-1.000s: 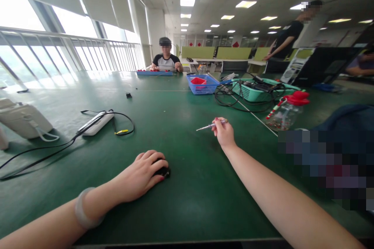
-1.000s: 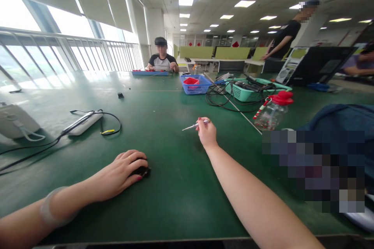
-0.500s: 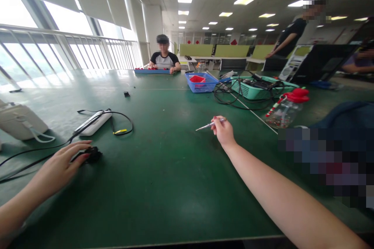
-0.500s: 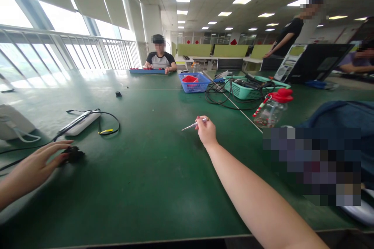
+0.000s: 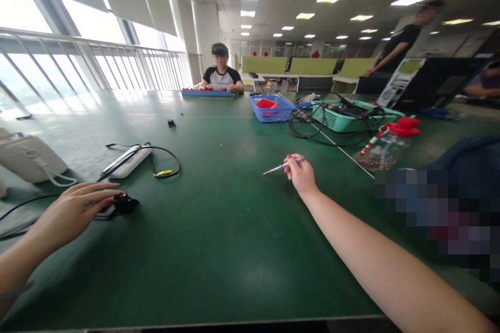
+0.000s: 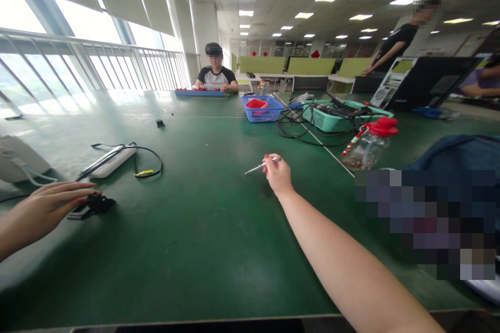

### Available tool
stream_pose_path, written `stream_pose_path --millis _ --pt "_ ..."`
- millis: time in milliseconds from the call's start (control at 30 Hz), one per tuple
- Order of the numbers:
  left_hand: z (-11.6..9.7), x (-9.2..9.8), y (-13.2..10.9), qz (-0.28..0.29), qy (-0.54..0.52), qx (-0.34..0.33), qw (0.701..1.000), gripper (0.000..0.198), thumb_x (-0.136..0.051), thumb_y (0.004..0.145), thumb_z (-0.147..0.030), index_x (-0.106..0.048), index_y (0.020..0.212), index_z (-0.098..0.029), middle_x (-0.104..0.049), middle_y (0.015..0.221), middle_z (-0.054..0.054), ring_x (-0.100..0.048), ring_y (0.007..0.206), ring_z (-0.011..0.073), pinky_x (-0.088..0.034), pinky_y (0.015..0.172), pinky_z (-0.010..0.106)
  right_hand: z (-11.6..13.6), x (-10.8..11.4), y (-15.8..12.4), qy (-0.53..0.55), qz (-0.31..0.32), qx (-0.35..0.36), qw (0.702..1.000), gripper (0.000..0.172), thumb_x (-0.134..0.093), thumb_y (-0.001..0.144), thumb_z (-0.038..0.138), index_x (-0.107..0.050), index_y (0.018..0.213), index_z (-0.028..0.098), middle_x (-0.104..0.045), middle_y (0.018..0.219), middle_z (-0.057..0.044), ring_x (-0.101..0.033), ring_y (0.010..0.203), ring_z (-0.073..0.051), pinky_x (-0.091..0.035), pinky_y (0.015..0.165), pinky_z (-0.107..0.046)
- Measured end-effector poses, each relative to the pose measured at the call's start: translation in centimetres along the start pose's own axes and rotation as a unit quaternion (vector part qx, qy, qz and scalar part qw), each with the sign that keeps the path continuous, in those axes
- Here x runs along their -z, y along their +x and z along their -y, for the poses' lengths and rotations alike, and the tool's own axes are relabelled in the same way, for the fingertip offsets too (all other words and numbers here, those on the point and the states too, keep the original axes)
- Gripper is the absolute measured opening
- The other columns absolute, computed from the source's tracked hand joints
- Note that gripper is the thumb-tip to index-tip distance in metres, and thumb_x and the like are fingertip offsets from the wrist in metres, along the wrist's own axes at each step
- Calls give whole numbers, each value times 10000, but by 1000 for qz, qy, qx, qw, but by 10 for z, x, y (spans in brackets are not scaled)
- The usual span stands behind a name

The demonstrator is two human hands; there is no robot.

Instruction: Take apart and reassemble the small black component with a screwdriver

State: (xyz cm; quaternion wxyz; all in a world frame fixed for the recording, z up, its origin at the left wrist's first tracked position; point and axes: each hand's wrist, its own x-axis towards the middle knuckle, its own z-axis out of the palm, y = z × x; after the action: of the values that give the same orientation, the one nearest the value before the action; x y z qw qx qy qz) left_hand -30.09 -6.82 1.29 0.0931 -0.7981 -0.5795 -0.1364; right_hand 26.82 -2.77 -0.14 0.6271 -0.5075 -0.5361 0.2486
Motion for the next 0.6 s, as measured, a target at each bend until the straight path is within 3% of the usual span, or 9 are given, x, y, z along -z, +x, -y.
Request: stream_pose_path --millis 300,533,600 --pt "-9 2 -4 -12 109 -24 994 405 -418 850 -405 -729 1044 -233 -691 1174 33 -546 1168 266 -371 1041 409 2 -1 0 3 9 -9 1000 329 -560 842 497 -575 756 180 -538 542 25 -453 413 -89 -354 403 -212" --pt "-37 16 -6 -5 118 -25 993 397 -435 761 -276 -725 1032 -267 -660 1230 43 -508 1227 293 -328 1042 458 1 -1 0 2 9 -7 1000 324 -559 846 492 -578 759 181 -542 545 26 -451 410 -86 -351 403 -212" --pt "-46 21 -7 -13 90 15 996 383 -444 755 -266 -723 1016 -292 -663 1226 13 -498 1248 269 -303 1068 440 0 -1 0 -1 10 -4 1000 324 -555 849 492 -578 759 182 -541 542 27 -449 408 -86 -351 404 -214"
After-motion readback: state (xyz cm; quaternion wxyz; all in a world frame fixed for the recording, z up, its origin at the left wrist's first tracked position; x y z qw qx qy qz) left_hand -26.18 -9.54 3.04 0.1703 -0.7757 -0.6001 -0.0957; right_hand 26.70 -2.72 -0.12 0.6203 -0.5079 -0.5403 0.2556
